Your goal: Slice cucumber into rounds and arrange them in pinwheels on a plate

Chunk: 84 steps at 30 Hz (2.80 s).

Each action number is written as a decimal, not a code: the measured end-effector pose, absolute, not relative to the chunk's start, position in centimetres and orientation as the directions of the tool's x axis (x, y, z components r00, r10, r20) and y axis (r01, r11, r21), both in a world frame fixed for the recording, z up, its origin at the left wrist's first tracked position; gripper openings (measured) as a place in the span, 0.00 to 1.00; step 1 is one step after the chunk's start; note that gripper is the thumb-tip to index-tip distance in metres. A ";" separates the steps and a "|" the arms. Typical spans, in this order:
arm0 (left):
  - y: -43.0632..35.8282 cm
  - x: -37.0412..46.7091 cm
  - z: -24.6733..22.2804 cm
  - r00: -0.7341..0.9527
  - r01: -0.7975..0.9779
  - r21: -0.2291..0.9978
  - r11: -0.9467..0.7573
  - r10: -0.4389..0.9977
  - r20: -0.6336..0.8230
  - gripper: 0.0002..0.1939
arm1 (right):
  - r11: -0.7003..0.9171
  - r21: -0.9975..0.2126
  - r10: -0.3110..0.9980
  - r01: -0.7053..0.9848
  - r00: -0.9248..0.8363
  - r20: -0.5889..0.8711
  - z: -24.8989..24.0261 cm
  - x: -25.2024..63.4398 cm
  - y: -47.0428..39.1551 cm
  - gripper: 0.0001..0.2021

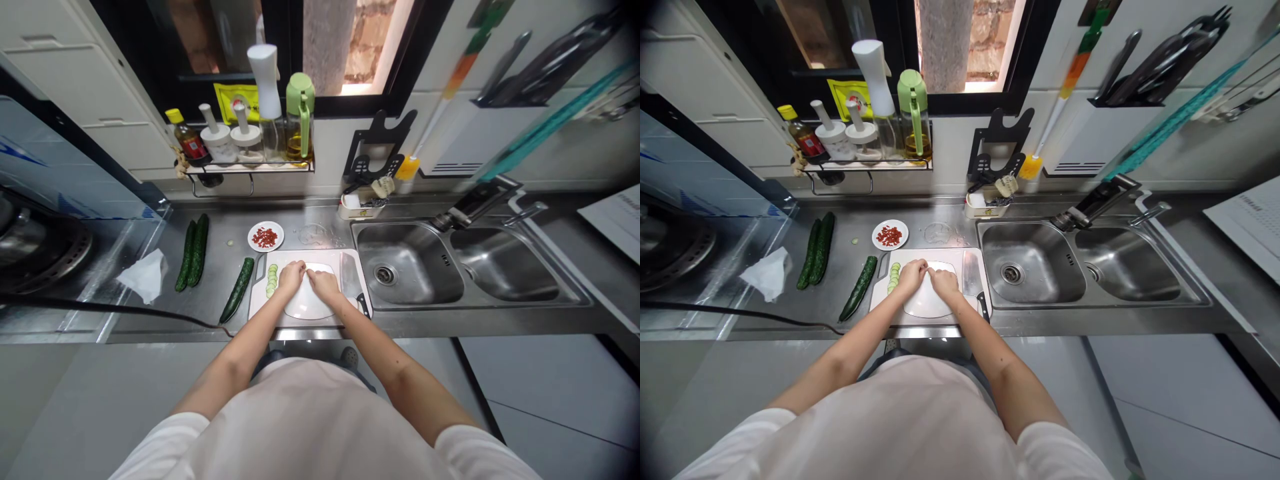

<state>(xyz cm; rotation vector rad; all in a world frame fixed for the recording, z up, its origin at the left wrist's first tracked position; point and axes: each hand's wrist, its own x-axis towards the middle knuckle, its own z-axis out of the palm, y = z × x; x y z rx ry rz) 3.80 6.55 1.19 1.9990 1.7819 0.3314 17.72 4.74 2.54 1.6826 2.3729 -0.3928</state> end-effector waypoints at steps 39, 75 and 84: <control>6.5 3.9 1.7 0.139 0.889 0.454 -0.055 0.978 -0.153 0.11 | 0.211 -0.102 0.927 0.972 -0.232 -0.294 3.4 17.4 3.9 0.19; 6.2 3.7 2.3 0.080 0.882 0.471 0.000 0.985 -0.150 0.11 | 0.198 -0.174 0.925 0.965 -0.242 -0.294 4.8 17.6 4.0 0.20; 1.9 -0.4 1.9 -0.184 0.778 0.590 0.214 0.977 -0.112 0.12 | 0.016 -0.354 0.980 0.935 -0.085 -0.181 5.0 20.0 0.4 0.20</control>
